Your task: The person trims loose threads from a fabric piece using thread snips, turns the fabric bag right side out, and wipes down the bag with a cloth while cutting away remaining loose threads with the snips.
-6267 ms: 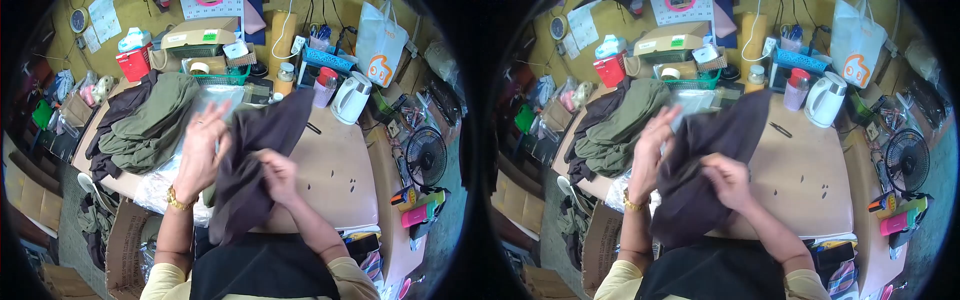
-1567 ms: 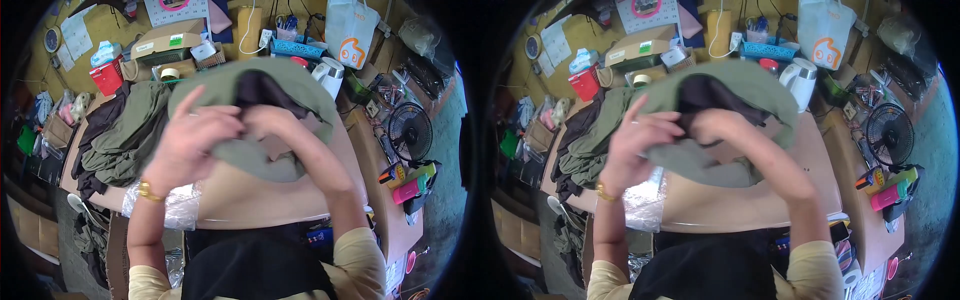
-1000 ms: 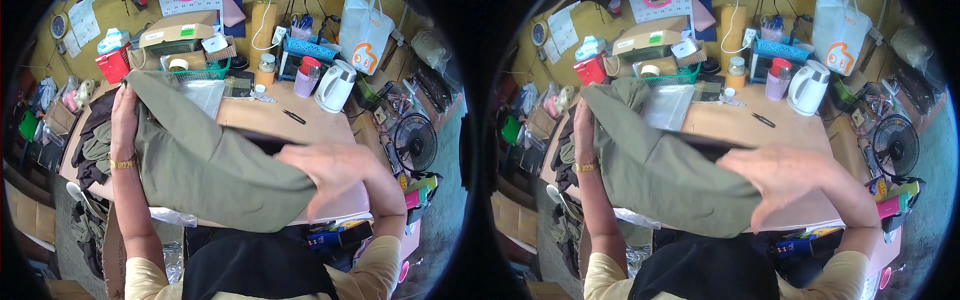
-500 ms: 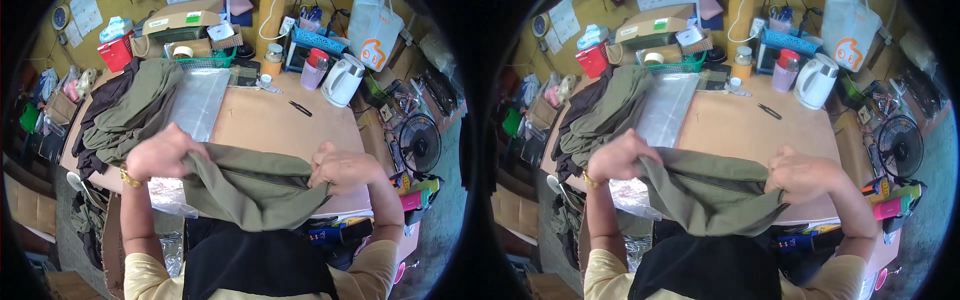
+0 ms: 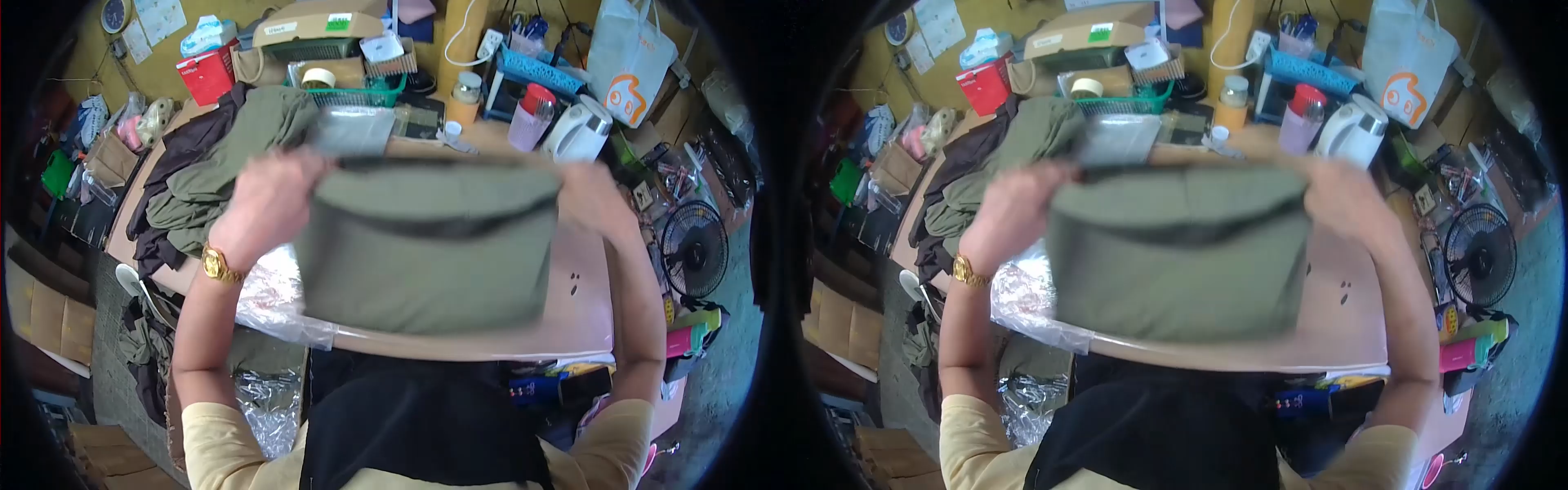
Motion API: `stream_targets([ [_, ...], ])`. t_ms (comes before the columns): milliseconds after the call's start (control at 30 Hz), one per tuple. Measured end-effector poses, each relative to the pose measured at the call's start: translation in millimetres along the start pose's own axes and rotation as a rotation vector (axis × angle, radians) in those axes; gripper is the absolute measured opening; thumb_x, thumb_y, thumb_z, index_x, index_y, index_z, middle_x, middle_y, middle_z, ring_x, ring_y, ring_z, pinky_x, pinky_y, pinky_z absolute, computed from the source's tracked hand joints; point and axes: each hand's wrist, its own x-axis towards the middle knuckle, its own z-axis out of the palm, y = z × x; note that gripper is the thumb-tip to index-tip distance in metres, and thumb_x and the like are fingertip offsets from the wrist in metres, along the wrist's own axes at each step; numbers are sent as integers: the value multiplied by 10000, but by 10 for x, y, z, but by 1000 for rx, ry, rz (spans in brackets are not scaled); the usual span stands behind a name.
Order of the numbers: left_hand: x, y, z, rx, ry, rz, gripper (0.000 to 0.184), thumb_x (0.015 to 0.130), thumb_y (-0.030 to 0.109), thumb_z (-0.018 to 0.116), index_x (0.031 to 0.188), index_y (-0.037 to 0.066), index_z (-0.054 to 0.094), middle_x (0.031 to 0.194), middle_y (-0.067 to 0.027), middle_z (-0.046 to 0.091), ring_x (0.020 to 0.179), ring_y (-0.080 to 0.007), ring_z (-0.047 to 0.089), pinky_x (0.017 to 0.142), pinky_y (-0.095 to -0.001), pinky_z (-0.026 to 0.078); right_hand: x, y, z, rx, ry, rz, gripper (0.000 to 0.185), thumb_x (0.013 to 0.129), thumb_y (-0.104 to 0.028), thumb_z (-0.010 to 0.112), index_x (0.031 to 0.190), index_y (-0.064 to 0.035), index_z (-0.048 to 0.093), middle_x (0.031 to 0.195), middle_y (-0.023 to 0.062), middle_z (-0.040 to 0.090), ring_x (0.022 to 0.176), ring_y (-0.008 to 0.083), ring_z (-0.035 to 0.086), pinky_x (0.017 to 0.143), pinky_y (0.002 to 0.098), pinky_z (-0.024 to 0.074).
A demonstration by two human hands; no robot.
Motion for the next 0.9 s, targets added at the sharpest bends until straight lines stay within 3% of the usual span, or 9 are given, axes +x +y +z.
stream_targets([
  [33, 83, 11, -8, 12, 319, 50, 567, 723, -103, 490, 1228, 101, 646, 1220, -132, 665, 1155, -373, 597, 973, -440, 475, 41, 66, 14, -262, 483, -57, 474, 804, -41, 565, 1274, -75, 626, 1150, 167, 686, 973, 362, 674, 834, 408, 530],
  [133, 41, 222, -184, 259, 537, -65, 526, 812, -47, 489, 1282, 144, 627, 1294, -36, 623, 1331, -345, 475, 1133, -525, 310, -64, -292, -175, -487, 587, 52, 500, 792, 4, 563, 1282, -77, 623, 1246, 150, 648, 1010, 361, 669, 874, 427, 527],
  [300, -525, 413, 403, 172, 133, -83, 539, 803, -15, 531, 1317, 126, 611, 1306, -30, 609, 1392, -368, 408, 1152, -711, 103, -507, -526, 501, -191, 131, 255, 580, 792, 7, 604, 1363, -80, 558, 1382, 140, 575, 1163, 338, 620, 1000, 468, 477],
  [433, -1083, 650, 1013, -82, -275, -56, 561, 749, 102, 626, 1309, 84, 602, 1366, -51, 581, 1475, -405, 272, 1120, -777, 22, -848, -532, 1182, 44, -83, 112, 612, 798, -14, 614, 1400, -74, 523, 1433, 166, 534, 1104, 340, 654, 937, 454, 522],
  [467, -1113, 731, 972, 9, -232, -17, 546, 725, 150, 654, 1262, 59, 623, 1314, -76, 605, 1388, -378, 396, 1124, -700, 193, -861, -587, 1231, 139, -168, 37, 607, 803, -22, 605, 1403, -53, 516, 1437, 185, 526, 1062, 347, 674, 905, 452, 536],
  [567, -1037, 966, 979, -152, -231, -104, 456, 770, 173, 607, 1193, 6, 643, 1185, -112, 628, 1196, -339, 504, 1007, -550, 344, -745, -1033, 1291, 51, -185, 227, 556, 838, -46, 563, 1388, 7, 509, 1401, 226, 544, 1037, 346, 683, 870, 452, 545],
  [600, -989, 1037, 1020, -121, -138, -46, 429, 763, 164, 601, 1147, -22, 645, 1073, -117, 628, 999, -280, 519, 827, -430, 359, -740, -1115, 1295, 52, -187, 228, 556, 838, -46, 563, 1388, 7, 509, 1401, 226, 544, 1037, 346, 683, 870, 452, 545],
  [800, -853, 1090, 1156, -126, -261, -74, 504, 769, 180, 620, 1220, -44, 601, 1001, -131, 627, 1002, -286, 523, 804, -411, 376, -839, -1130, 1121, 104, -155, 384, 517, 844, -68, 524, 1359, -11, 544, 1375, 215, 572, 1045, 354, 674, 893, 475, 528],
  [900, -759, 1162, 1211, -237, -301, -104, 625, 758, 174, 648, 1319, -69, 516, 1086, -174, 612, 1048, -332, 535, 866, -446, 422, -867, -1034, 1163, 244, -40, 277, 517, 856, -90, 520, 1357, 39, 525, 1349, 226, 580, 1007, 368, 683, 878, 460, 537],
])
